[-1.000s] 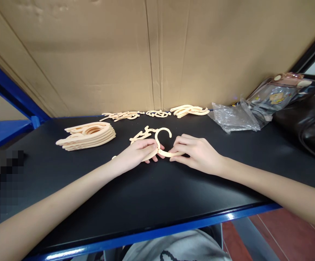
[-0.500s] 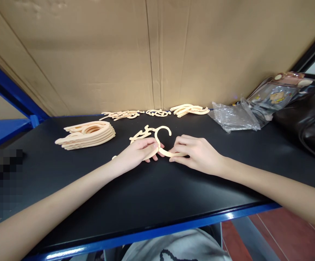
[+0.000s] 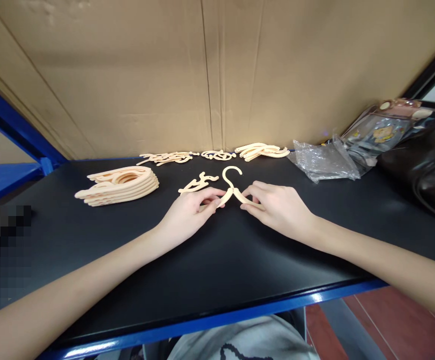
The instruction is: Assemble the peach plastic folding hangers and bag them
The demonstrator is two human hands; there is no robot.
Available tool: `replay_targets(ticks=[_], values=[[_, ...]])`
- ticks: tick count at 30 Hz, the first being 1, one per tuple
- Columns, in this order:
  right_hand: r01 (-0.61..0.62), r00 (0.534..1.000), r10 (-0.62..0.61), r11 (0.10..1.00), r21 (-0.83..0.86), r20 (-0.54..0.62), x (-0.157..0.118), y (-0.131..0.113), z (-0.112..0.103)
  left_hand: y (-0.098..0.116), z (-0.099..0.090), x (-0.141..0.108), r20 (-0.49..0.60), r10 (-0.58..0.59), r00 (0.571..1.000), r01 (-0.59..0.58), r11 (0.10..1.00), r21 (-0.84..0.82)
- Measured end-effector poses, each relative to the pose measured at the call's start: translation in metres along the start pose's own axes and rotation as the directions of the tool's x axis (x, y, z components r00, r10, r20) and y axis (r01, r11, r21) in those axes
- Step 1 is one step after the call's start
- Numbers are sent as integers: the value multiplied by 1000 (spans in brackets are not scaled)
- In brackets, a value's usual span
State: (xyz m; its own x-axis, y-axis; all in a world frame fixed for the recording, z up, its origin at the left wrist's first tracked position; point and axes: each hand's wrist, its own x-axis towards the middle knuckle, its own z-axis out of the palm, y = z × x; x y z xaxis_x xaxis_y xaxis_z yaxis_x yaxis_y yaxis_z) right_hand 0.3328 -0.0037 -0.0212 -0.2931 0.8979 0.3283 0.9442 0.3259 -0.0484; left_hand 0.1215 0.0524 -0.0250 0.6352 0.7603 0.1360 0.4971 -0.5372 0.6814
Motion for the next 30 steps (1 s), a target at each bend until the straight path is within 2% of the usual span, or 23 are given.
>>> replay_targets(ticks=[4, 7, 18, 22, 26, 30], values=[[-85, 995, 89, 992, -89, 42, 2, 5, -2, 0, -1, -1, -25, 97, 995, -86, 958, 273], [-92, 994, 99, 985, -142, 43, 2, 10, -1, -2, -2, -1, -27, 159, 987, -136, 912, 388], [-142, 986, 152, 979, -147, 61, 11, 25, -2, -8, 3, -1, -40, 216, 976, -160, 823, 545], [-168, 981, 182, 972, -164, 73, 14, 30, -3, -9, 5, -1, -87, 259, 962, -187, 857, 479], [-174, 979, 193, 960, -219, 69, 15, 36, -2, -13, 3, 1, -155, 234, 960, -161, 912, 376], [-182, 979, 199, 948, -261, 38, 14, 41, 2, -19, -6, 6, -206, 240, 949, -110, 860, 499]])
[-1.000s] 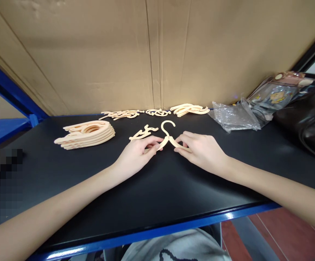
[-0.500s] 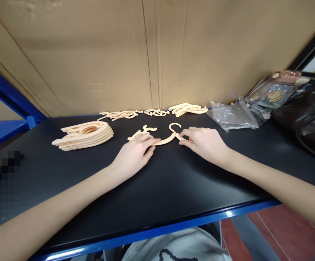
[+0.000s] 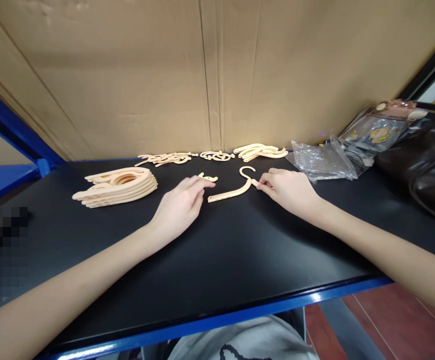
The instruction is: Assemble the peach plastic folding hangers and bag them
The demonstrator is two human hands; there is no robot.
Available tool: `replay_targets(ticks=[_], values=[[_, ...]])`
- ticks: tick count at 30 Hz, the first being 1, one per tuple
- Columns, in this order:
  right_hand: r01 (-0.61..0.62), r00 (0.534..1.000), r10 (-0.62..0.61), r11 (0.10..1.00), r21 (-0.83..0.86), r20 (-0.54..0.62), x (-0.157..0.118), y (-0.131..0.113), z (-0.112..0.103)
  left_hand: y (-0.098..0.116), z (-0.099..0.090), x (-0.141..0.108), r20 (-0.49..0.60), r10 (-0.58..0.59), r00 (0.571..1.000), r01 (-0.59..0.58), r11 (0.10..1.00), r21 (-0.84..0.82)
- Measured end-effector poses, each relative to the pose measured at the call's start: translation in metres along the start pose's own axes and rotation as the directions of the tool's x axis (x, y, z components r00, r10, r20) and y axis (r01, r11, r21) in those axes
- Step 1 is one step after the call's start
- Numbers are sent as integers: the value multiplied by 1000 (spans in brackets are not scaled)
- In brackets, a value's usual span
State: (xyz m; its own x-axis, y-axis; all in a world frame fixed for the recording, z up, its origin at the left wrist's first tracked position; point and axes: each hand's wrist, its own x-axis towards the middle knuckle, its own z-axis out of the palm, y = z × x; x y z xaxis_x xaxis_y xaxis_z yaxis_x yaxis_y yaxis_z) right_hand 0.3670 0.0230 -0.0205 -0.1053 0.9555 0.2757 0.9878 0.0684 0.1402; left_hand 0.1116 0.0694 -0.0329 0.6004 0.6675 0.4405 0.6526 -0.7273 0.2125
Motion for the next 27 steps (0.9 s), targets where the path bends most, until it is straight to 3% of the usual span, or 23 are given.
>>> replay_targets(ticks=[3, 6, 9, 12, 17, 23, 27], values=[[56, 992, -60, 998, -35, -112, 0, 0, 3, -12, -3, 5, -10, -18, 1000, 19, 991, 134], [210, 956, -204, 978, 4, -211, -1, -4, 3, -21, -4, 10, 31, -24, 999, 16, 976, 218], [418, 895, -388, 901, 113, -222, -2, -9, 3, -24, -3, 12, 38, -12, 999, 0, 957, 292], [538, 841, -504, 815, 214, -196, -4, -13, 5, -25, -3, 13, 40, 30, 999, -42, 928, 371], [572, 819, -547, 762, 304, -172, -4, -14, 9, -29, -7, 14, -5, 66, 998, -56, 882, 469], [553, 829, -541, 751, 360, -145, -4, -12, 6, -21, -9, 11, -150, -4, 989, 69, 900, 430], [529, 844, -521, 766, 364, -130, -4, -13, 4, -8, -8, 7, -53, -74, 996, 87, 949, 304]])
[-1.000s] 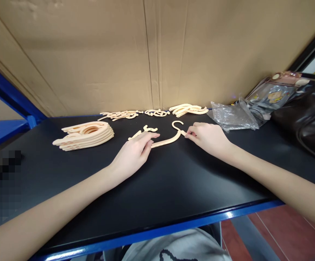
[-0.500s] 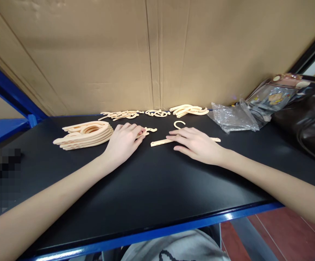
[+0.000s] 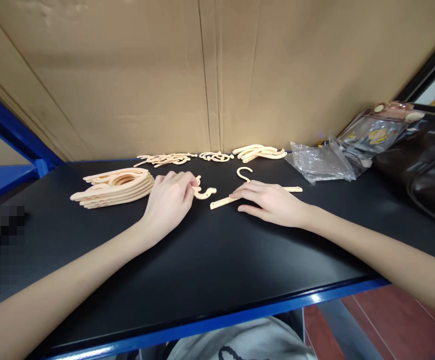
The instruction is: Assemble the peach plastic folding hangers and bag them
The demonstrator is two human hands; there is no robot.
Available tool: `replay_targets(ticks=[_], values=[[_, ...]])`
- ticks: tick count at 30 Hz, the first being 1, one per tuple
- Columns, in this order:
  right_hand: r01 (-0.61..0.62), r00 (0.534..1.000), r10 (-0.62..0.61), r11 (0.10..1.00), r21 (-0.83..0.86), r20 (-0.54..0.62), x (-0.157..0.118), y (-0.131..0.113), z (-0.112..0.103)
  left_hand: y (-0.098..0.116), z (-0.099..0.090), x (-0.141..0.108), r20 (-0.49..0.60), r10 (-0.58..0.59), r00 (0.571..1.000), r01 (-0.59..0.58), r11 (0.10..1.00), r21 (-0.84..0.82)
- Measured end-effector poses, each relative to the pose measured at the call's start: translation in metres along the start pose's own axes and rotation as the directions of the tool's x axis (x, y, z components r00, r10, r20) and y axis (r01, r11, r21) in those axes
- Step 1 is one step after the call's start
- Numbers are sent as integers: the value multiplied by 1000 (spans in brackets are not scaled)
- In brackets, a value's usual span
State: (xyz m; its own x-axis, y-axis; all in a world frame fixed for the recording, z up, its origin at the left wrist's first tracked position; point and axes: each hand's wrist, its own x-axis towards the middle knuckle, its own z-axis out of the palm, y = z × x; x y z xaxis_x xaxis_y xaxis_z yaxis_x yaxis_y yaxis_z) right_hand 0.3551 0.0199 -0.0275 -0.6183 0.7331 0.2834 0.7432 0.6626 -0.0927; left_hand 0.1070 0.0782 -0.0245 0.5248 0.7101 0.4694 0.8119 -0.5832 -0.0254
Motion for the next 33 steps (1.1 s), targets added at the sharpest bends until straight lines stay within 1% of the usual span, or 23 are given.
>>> replay_targets(ticks=[2, 5, 8, 11, 12, 14, 16, 18, 20, 25, 28, 33], values=[[-7, 1000, 7, 1000, -6, 3, 0, -1, 0, 5, -2, -2, 68, 23, 997, -23, 1000, -5], [-6, 1000, 6, 1000, -9, 3, 0, -1, -1, 10, -4, -3, 121, 68, 990, -75, 996, 55], [-3, 1000, 3, 1000, -3, 0, 0, -2, -2, 11, -6, -4, 127, 113, 986, -125, 988, 92], [6, 1000, -5, 1000, 10, -8, 0, -2, -1, 10, -8, -4, 103, 156, 982, -166, 982, 94], [9, 1000, -9, 1000, 13, -13, 0, -2, -1, 11, -8, -5, 95, 174, 980, -181, 981, 72], [13, 1000, -13, 1000, 11, -22, 0, -1, 0, 12, -8, -6, 88, 228, 970, -227, 974, -25], [12, 999, -12, 1000, -2, -31, 0, -1, 0, 13, -7, -7, 106, 302, 948, -284, 947, -151], [7, 999, -7, 1000, -16, -39, 1, -1, 1, 14, -5, -8, 135, 352, 926, -313, 918, -244], [1, 999, -2, 1000, -27, -43, 1, -1, 1, 15, -3, -9, 164, 349, 923, -292, 910, -293], [-6, 999, 4, 999, -33, -53, 1, -3, 2, 13, 0, -8, 185, 284, 941, -197, 902, -385], [-12, 998, 10, 999, -38, -56, 1, -3, 3, 13, -1, -7, 185, 282, 941, -192, 899, -393], [-14, 999, 11, 999, -45, -53, 2, -3, 2, 18, -4, -7, 188, 291, 938, -212, 911, -353]])
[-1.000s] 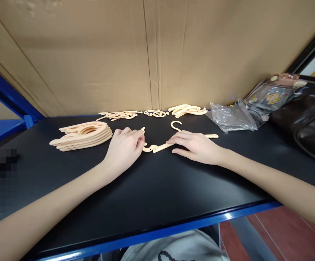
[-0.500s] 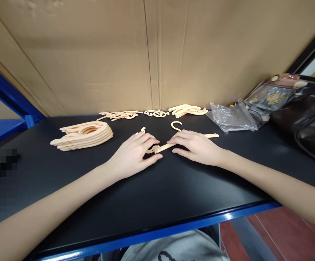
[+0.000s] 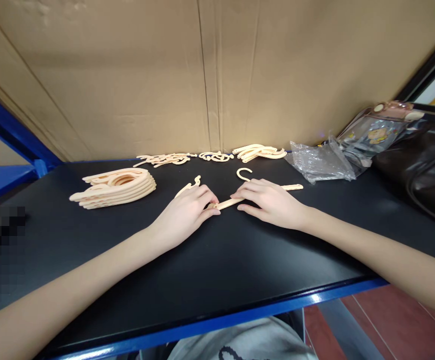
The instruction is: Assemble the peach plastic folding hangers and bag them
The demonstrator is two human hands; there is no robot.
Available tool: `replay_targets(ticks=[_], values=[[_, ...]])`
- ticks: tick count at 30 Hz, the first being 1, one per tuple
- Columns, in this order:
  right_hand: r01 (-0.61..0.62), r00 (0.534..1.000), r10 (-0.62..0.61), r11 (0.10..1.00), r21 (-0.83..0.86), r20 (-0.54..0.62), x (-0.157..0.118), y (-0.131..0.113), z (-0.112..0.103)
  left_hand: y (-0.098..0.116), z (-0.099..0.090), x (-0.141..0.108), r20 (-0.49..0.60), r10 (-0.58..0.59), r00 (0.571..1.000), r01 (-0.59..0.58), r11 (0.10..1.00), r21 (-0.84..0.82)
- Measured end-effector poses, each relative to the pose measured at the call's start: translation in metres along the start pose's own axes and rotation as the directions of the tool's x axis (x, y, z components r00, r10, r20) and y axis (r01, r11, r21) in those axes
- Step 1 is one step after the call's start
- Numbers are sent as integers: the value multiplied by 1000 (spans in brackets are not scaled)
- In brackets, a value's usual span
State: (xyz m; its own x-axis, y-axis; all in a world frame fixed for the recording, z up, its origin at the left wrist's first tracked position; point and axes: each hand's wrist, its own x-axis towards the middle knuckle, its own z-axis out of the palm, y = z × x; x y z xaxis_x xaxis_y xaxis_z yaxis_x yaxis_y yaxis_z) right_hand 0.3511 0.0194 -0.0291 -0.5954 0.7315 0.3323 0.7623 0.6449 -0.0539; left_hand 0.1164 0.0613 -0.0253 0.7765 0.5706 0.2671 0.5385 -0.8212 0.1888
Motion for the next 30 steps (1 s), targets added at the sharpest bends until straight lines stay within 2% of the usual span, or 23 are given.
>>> replay_targets(ticks=[10, 18, 26, 30], values=[[-17, 1000, 16, 999, -31, -10, 3, 0, 4, 1, 4, 1, -44, 10, 999, -8, 999, 42], [-30, 1000, 30, 999, -39, 0, 3, 0, 4, -3, 0, 3, -51, -21, 998, 19, 999, -34], [-33, 999, 33, 999, -17, 2, 2, 0, 4, -3, 2, 1, -58, -21, 998, 19, 999, -29], [-31, 1000, 31, 999, -15, -1, 2, 0, 3, 3, -6, -1, -63, -25, 998, 26, 1000, 12]])
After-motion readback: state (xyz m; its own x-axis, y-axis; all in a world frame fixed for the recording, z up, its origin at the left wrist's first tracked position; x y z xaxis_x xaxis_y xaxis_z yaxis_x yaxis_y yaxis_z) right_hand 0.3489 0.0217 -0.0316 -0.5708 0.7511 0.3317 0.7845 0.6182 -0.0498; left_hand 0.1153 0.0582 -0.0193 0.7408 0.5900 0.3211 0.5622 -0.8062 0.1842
